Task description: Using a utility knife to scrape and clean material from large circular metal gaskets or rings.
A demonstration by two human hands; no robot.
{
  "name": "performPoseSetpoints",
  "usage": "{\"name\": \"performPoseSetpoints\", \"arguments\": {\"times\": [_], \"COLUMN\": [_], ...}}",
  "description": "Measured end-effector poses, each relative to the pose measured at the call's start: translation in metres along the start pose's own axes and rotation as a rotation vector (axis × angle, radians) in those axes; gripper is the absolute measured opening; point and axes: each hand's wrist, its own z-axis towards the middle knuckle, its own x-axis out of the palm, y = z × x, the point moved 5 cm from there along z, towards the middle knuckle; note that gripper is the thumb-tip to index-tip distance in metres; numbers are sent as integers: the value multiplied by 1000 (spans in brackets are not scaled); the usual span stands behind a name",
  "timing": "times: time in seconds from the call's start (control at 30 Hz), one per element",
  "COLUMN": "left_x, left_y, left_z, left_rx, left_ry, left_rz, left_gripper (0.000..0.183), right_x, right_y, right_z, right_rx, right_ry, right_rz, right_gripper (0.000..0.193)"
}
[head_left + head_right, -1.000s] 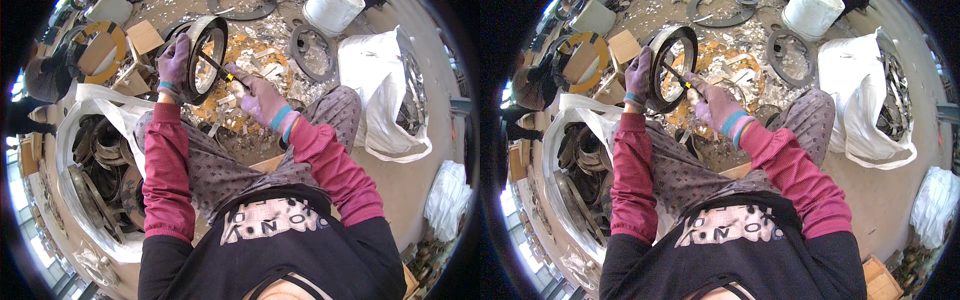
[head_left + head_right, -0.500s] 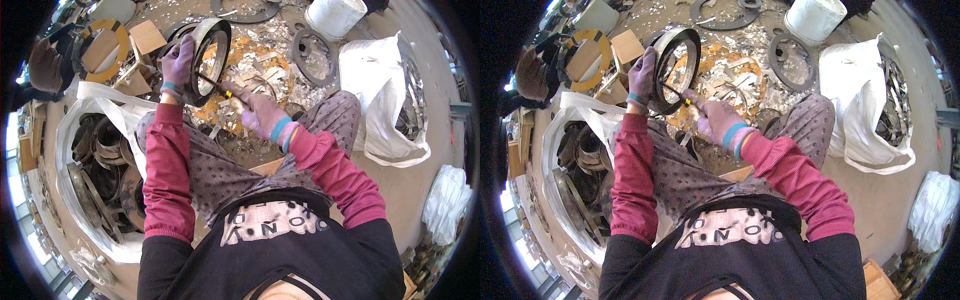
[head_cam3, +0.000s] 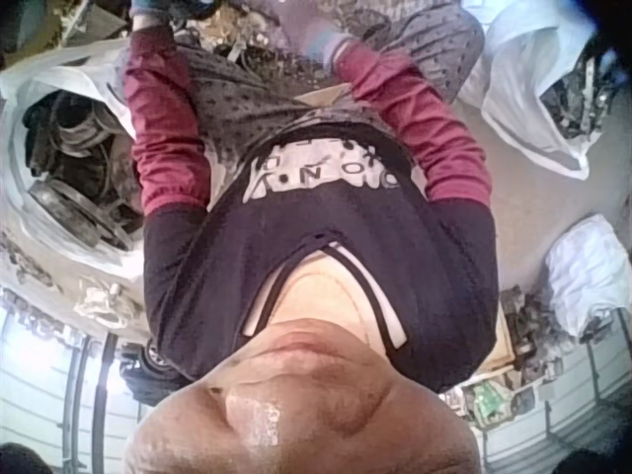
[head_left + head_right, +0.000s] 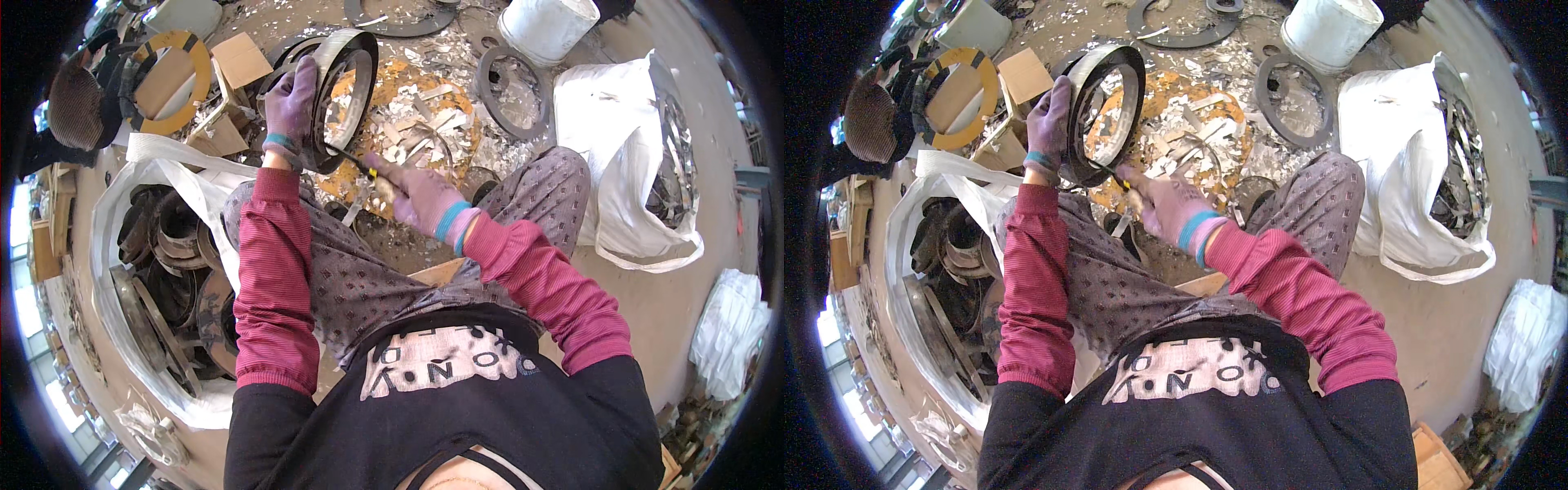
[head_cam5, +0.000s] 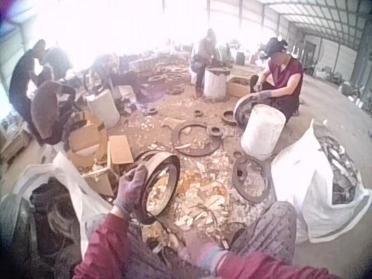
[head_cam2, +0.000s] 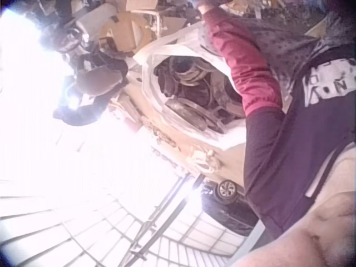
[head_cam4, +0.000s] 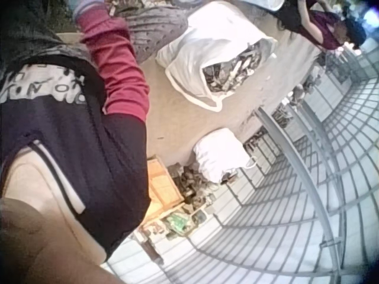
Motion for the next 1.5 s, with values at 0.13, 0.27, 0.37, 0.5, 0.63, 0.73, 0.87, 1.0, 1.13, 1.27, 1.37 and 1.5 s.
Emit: {"name": "performPoseSetpoints", "arguments": {"times": [0.13,0.27,0.37,0.5,0.63,0.73,0.87,1.0,1.13,1.27,1.37,1.5], "left_x": [2,1,9,1,0,0,0,-1,-3,-2,5,15], "left_y": [3,4,0,5,6,7,5,4,14,3,-16,-13], "left_z": [2,0,-2,1,1,3,3,0,0,-4,-14,-26], "left_rx": [-83,-56,-79,-64,-65,5,-59,-88,-47,-111,-62,-58], "left_ry": [2,-20,-50,-29,-12,-7,-22,-25,-49,-28,37,85], "left_rz": [-42,-62,-91,-67,-30,-101,-15,-18,-128,-88,112,501], "left_gripper": [44,41,42,44,45,46,47,46,47,51,63,66], "right_x": [-23,-32,-23,6,10,3,-5,3,19,16,3,-3], "right_y": [19,7,11,9,4,11,19,18,-3,-5,1,-7], "right_z": [-17,-4,6,1,-6,-7,-6,9,19,17,13,22], "right_rx": [-24,-72,-24,20,71,51,16,138,141,55,28,-29], "right_ry": [-88,-171,-153,26,70,53,34,193,212,189,165,28], "right_rz": [101,245,158,18,40,79,25,-64,-164,-223,-244,-274], "right_gripper": [61,56,58,66,72,72,68,68,72,74,72,67]}}
